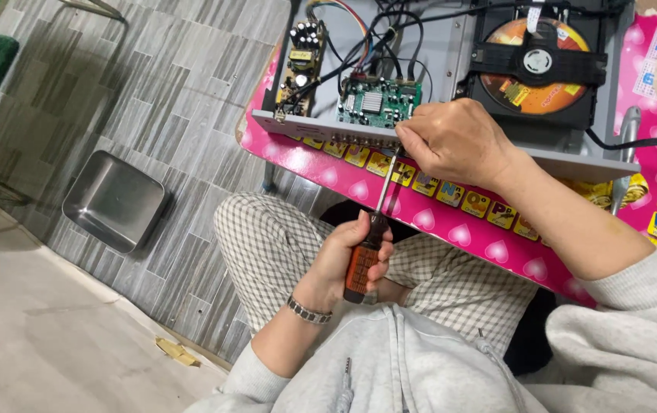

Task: Repairing the internal components of a DVD player using a screwdriver

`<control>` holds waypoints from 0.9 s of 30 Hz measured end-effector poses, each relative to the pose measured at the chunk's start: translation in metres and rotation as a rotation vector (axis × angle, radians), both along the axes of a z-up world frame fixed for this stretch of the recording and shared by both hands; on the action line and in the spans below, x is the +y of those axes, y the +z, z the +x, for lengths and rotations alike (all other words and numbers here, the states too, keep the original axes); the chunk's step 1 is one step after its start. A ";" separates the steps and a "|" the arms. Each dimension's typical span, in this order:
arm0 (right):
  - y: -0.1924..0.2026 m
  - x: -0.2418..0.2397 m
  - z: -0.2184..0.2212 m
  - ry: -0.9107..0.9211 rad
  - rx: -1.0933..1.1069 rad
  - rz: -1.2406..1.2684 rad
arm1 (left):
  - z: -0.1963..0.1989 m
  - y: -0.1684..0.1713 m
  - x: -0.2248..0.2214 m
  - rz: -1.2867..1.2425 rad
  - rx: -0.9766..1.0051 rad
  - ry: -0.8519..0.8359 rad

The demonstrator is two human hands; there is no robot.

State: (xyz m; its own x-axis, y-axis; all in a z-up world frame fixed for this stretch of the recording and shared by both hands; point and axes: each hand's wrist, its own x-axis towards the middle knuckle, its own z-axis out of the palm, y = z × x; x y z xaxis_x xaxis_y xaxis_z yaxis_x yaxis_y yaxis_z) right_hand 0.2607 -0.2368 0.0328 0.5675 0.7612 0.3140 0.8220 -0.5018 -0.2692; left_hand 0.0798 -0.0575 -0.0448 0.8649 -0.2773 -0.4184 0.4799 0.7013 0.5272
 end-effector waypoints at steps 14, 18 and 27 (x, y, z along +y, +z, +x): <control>-0.003 0.000 0.004 0.004 0.002 0.014 | 0.000 0.038 -0.015 1.607 -0.437 -0.070; -0.001 0.001 0.003 0.000 0.018 0.021 | 0.002 0.040 -0.015 1.090 -0.279 -0.103; -0.002 0.000 0.002 -0.014 0.016 0.029 | 0.003 -0.031 -0.017 -0.550 -0.110 -0.093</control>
